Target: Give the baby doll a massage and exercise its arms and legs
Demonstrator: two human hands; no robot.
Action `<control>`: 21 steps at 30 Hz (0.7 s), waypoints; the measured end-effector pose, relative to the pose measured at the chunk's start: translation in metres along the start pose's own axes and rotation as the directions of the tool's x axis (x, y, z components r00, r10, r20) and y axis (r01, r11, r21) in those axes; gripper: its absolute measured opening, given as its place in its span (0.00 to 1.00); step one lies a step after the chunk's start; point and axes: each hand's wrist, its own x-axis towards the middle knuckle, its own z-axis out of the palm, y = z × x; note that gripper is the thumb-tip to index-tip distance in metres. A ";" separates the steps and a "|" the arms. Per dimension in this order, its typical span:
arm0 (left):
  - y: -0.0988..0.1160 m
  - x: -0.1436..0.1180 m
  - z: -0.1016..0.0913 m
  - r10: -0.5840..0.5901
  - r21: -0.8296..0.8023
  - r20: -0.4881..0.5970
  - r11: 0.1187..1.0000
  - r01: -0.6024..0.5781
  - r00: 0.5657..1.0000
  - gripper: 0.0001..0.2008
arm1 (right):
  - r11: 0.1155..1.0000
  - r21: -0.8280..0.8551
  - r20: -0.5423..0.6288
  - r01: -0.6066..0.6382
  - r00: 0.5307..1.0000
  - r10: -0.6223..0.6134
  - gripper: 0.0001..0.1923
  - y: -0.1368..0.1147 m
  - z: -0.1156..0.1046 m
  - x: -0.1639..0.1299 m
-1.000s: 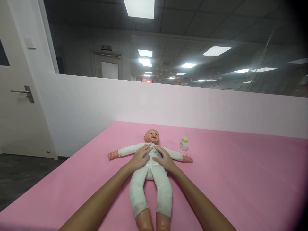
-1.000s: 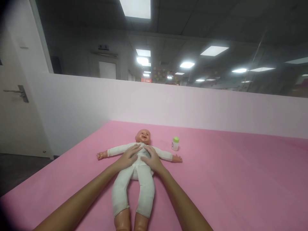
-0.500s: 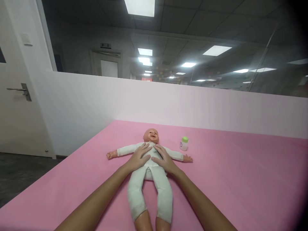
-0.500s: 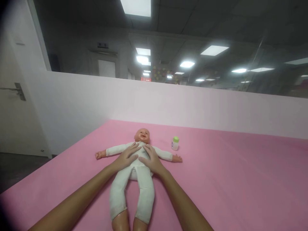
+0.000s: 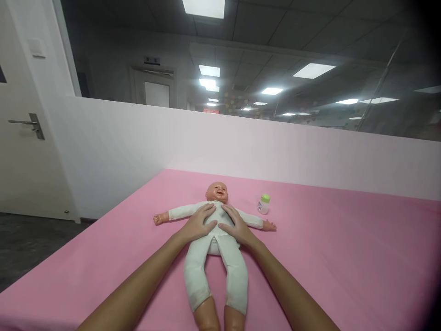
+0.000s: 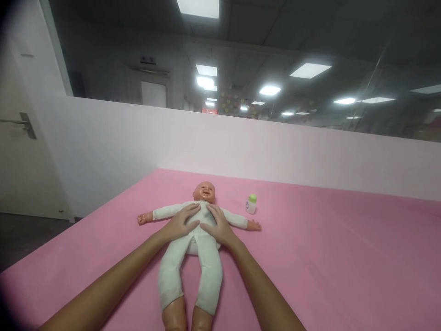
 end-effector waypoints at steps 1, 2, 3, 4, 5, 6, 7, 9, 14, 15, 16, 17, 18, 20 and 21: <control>0.000 0.001 0.000 0.003 -0.001 0.007 1.000 -0.003 1.000 0.28 | 1.000 -0.001 -0.008 -0.009 1.000 0.009 0.33 0.000 0.001 0.001; 0.001 0.002 0.001 0.008 0.001 0.011 1.000 -0.008 1.000 0.26 | 1.000 -0.002 -0.020 -0.013 1.000 0.013 0.31 -0.001 0.001 0.002; 0.002 0.002 0.001 0.012 0.004 0.014 1.000 -0.012 1.000 0.25 | 1.000 -0.002 -0.033 -0.013 0.999 0.013 0.29 -0.001 0.002 0.003; 0.003 0.003 0.000 0.014 0.007 0.015 1.000 -0.014 1.000 0.25 | 1.000 -0.001 -0.043 -0.009 0.999 0.009 0.28 -0.001 0.003 0.004; 0.004 0.004 0.000 0.015 0.009 0.016 1.000 -0.015 1.000 0.25 | 1.000 0.003 -0.050 -0.003 0.999 0.003 0.27 0.000 0.004 0.004; 0.005 0.004 0.000 0.013 0.007 0.015 1.000 -0.014 1.000 0.25 | 1.000 0.008 -0.053 0.003 0.999 -0.003 0.26 0.001 0.004 0.004; 0.005 0.004 -0.001 0.009 -0.001 0.012 1.000 -0.009 1.000 0.25 | 1.000 0.013 -0.052 0.011 0.999 -0.011 0.26 0.002 0.004 0.004; 0.005 0.002 -0.001 -0.005 -0.031 0.010 1.000 0.005 1.000 0.23 | 0.999 0.021 -0.038 0.027 0.999 -0.026 0.27 0.005 0.004 0.002; 0.002 -0.003 0.000 -0.055 -0.083 0.022 0.995 0.057 0.998 0.30 | 0.999 0.048 0.010 0.014 1.000 -0.014 0.35 0.011 0.003 0.000; 0.002 -0.003 0.001 -0.056 -0.087 0.024 0.995 0.058 0.998 0.29 | 0.999 0.052 0.003 0.014 1.000 -0.014 0.35 0.012 0.003 0.000; 0.003 -0.003 0.001 -0.050 -0.087 0.023 0.995 0.052 0.998 0.27 | 0.998 0.054 -0.009 0.016 1.000 -0.016 0.34 0.012 0.003 0.001; 0.003 -0.002 0.001 -0.037 -0.083 0.015 0.996 0.039 0.999 0.25 | 0.998 0.056 -0.024 0.021 1.000 -0.019 0.32 0.011 0.004 0.001; 0.005 -0.001 0.001 -0.019 -0.074 0.000 0.997 0.019 1.000 0.23 | 0.998 0.057 -0.040 0.026 0.999 -0.024 0.29 0.010 0.004 0.002; 0.008 0.000 0.001 0.023 -0.044 -0.052 0.999 -0.026 0.998 0.21 | 0.998 0.058 -0.060 0.029 0.998 -0.025 0.25 0.008 0.004 0.003; 0.011 0.001 0.000 0.042 -0.027 -0.080 0.999 -0.044 0.996 0.20 | 0.998 0.056 -0.066 0.029 0.998 -0.025 0.23 0.007 0.004 0.003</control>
